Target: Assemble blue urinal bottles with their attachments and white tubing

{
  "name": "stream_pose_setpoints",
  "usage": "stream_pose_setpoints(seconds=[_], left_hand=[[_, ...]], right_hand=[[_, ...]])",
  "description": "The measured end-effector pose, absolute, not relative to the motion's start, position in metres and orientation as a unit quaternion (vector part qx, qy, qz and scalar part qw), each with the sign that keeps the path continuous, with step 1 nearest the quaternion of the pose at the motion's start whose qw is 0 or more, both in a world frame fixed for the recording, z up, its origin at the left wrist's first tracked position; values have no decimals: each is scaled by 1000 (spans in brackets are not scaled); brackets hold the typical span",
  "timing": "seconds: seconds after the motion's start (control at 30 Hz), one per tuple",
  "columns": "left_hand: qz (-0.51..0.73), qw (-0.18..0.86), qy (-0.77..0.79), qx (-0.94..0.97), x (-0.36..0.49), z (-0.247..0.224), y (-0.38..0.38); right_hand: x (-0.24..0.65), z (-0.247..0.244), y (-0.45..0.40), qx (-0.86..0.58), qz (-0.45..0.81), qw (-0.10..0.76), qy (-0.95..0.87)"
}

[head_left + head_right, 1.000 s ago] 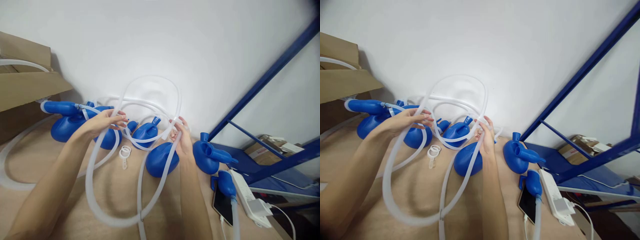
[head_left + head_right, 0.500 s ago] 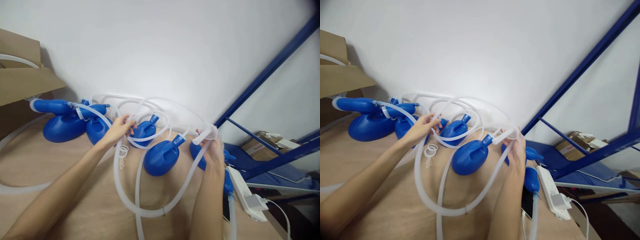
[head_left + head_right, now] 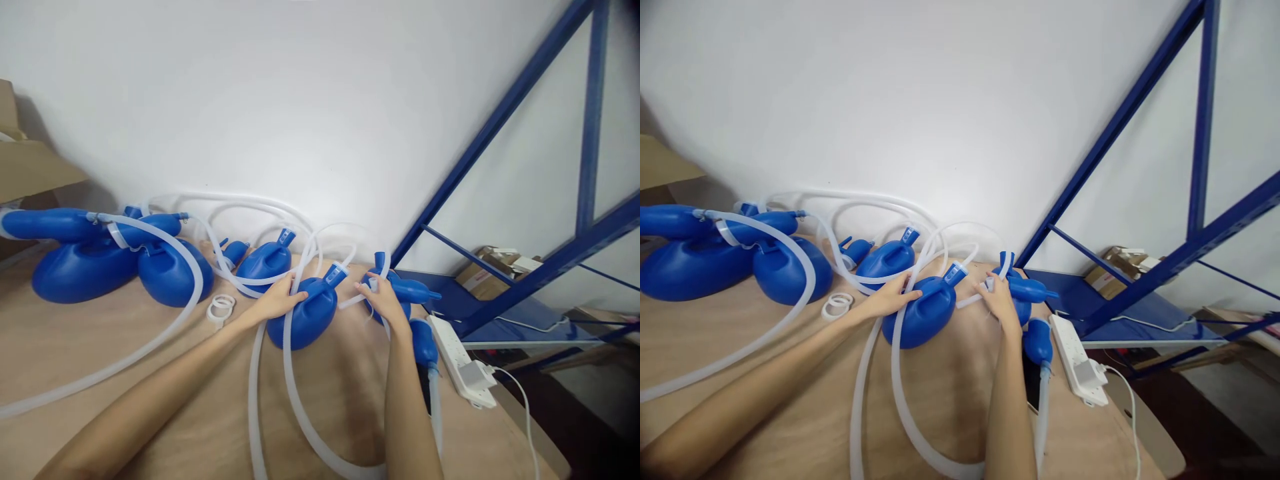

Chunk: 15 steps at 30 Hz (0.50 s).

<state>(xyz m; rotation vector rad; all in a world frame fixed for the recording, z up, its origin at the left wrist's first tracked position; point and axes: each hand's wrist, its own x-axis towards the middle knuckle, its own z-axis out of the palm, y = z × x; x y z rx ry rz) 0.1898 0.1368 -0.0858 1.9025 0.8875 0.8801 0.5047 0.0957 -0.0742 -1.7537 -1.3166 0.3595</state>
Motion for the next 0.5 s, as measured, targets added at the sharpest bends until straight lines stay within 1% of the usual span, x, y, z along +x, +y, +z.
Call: stream_pose_setpoints(seconds=[0.17, 0.27, 0.37, 0.5], left_hand=[[337, 416, 309, 786, 194, -83, 137], [324, 420, 298, 793, 200, -80, 132], [311, 419, 294, 801, 209, -76, 124], [251, 427, 285, 821, 220, -76, 115]], right_hand=[[487, -97, 112, -722, 121, 412, -542], [487, -104, 120, -705, 108, 391, -581], [493, -105, 127, -679, 95, 368, -628], [498, -96, 128, -682, 52, 372, -628]])
